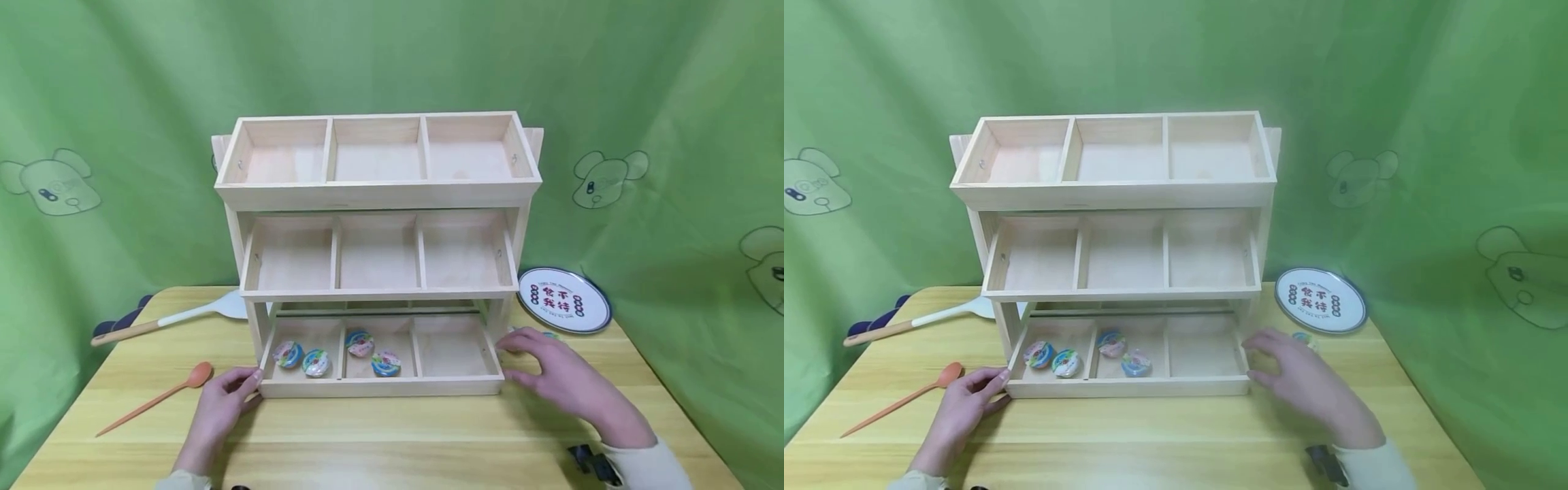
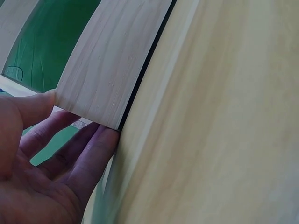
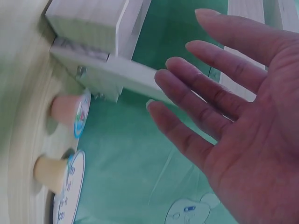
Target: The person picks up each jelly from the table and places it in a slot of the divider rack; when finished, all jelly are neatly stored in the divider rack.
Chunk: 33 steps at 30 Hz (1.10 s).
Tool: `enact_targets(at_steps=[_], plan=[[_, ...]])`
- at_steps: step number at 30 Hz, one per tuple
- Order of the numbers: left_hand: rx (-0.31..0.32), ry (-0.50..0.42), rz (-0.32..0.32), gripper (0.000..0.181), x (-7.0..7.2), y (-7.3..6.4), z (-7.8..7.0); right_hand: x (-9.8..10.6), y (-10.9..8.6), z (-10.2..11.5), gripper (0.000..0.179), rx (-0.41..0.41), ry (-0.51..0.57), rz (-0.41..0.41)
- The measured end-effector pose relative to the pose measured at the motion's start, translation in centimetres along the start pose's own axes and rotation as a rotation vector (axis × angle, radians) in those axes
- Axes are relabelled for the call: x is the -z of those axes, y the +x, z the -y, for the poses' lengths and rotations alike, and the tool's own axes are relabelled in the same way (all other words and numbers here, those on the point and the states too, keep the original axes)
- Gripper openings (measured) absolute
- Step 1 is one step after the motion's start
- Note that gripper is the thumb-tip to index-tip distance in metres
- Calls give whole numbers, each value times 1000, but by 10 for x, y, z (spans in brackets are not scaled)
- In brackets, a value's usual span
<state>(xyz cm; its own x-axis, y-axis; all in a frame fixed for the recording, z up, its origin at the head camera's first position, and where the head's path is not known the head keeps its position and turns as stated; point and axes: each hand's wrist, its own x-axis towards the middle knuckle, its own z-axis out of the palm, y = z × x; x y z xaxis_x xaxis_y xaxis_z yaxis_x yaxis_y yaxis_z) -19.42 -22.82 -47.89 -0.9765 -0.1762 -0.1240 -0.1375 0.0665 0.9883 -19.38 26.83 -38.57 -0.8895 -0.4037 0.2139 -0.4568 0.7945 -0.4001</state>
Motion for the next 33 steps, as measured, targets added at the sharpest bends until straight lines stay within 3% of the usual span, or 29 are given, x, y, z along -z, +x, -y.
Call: enact_targets(at_steps=[12, 21, 33], plan=[[-1, -8, 3, 30, 1, 0, 0, 14, -13, -21, 45, -63, -14, -30], [-2, -3, 7, 30, 2, -1, -1, 12, -17, -45, 44, -47, -14, -102], [-3, 9, 11, 32, 2, -1, 0, 8, -16, -71, 59, -218, 3, -40]])
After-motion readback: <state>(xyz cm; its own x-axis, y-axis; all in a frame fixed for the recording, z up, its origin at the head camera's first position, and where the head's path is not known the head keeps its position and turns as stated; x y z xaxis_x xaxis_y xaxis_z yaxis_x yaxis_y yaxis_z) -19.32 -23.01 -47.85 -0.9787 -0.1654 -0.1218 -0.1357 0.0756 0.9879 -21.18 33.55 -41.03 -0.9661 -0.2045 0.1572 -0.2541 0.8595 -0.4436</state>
